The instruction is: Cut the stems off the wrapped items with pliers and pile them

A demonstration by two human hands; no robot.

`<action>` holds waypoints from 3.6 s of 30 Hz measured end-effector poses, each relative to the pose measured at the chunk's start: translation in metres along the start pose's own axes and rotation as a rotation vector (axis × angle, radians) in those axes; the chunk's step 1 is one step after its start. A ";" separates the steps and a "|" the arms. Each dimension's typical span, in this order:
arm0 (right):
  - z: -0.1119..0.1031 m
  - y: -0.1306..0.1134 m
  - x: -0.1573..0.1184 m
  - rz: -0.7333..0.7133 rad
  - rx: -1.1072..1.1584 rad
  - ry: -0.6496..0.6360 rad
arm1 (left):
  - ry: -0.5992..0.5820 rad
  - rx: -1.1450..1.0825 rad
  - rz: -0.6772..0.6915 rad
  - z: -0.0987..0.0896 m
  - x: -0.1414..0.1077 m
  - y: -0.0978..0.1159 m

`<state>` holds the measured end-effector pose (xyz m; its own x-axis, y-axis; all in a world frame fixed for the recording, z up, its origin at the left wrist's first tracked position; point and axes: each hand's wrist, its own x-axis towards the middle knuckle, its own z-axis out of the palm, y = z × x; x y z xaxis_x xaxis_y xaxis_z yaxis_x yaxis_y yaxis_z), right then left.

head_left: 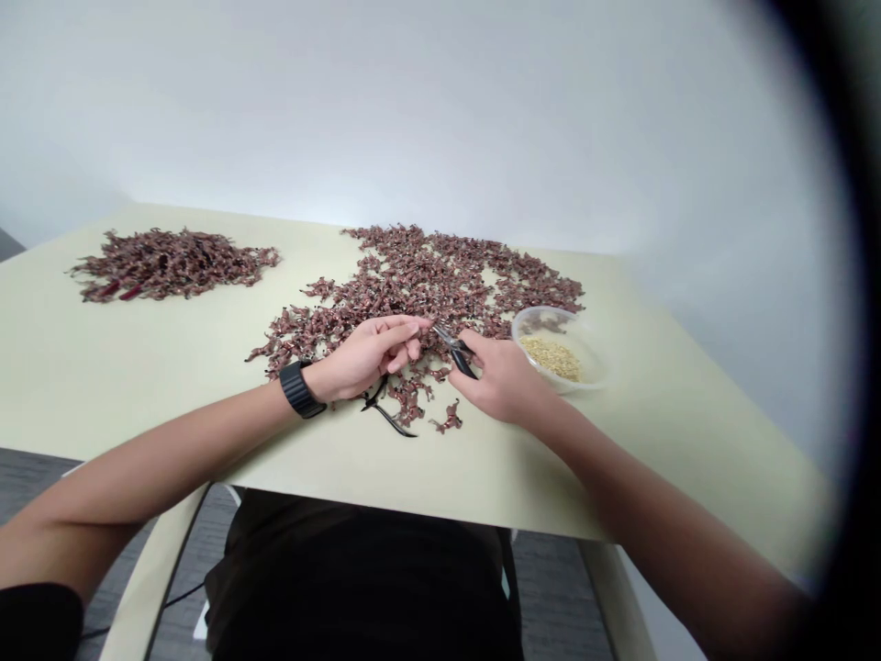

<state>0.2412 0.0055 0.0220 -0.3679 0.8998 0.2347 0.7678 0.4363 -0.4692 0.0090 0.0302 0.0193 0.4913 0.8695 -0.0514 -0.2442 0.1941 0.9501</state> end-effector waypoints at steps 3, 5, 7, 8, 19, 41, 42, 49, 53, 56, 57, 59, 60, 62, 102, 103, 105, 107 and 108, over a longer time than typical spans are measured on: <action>-0.001 0.002 0.000 -0.040 -0.034 -0.007 | -0.016 -0.022 -0.004 0.000 0.000 0.001; -0.002 0.003 0.001 -0.045 -0.047 -0.012 | -0.017 -0.030 -0.004 0.001 0.000 0.001; -0.003 0.004 0.001 -0.049 -0.054 -0.019 | -0.015 -0.035 -0.006 0.001 0.000 0.001; -0.003 0.004 0.001 -0.052 -0.055 -0.021 | -0.015 -0.036 -0.007 0.001 0.000 0.001; -0.006 0.001 -0.001 -0.005 -0.033 -0.055 | -0.025 -0.023 -0.007 0.000 0.000 0.002; -0.003 -0.006 0.001 0.186 0.420 -0.126 | -0.016 0.086 0.145 -0.005 0.002 -0.005; -0.001 -0.006 0.001 0.139 0.301 -0.074 | -0.015 0.050 0.117 -0.006 0.002 -0.005; 0.003 0.001 -0.001 -0.005 -0.022 -0.014 | -0.051 0.013 0.045 -0.007 0.000 -0.005; 0.002 0.001 -0.001 -0.018 -0.040 -0.026 | -0.051 0.014 0.038 -0.007 0.000 -0.005; 0.001 0.001 -0.001 -0.020 -0.037 -0.034 | -0.053 0.015 0.031 -0.006 -0.001 -0.005; 0.001 0.001 0.000 -0.022 -0.037 -0.035 | -0.055 0.016 0.030 -0.006 -0.001 -0.005; 0.001 0.002 0.000 -0.023 -0.034 -0.041 | -0.058 0.018 0.028 -0.006 -0.001 -0.004; 0.001 0.002 0.000 -0.022 -0.032 -0.043 | -0.059 0.018 0.028 -0.005 -0.001 -0.003; 0.001 0.002 0.000 -0.011 -0.022 -0.046 | -0.059 0.020 0.024 -0.005 -0.001 -0.003; 0.002 0.004 0.000 -0.037 -0.072 -0.048 | -0.052 0.106 0.074 -0.005 0.000 -0.001; 0.002 0.004 0.000 -0.033 -0.064 -0.048 | -0.054 0.116 0.077 -0.005 0.000 -0.001; 0.001 0.002 0.000 -0.017 -0.032 -0.052 | -0.063 0.153 0.085 -0.004 -0.001 0.000; -0.001 -0.001 -0.001 0.008 0.038 -0.072 | -0.089 0.218 0.107 -0.003 -0.002 0.000; -0.002 -0.002 0.000 0.023 0.100 -0.099 | -0.107 0.256 0.128 -0.002 -0.003 0.000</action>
<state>0.2406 0.0042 0.0244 -0.4050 0.9036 0.1399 0.7224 0.4100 -0.5568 0.0057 0.0283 0.0188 0.5591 0.8238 0.0938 -0.0982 -0.0466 0.9941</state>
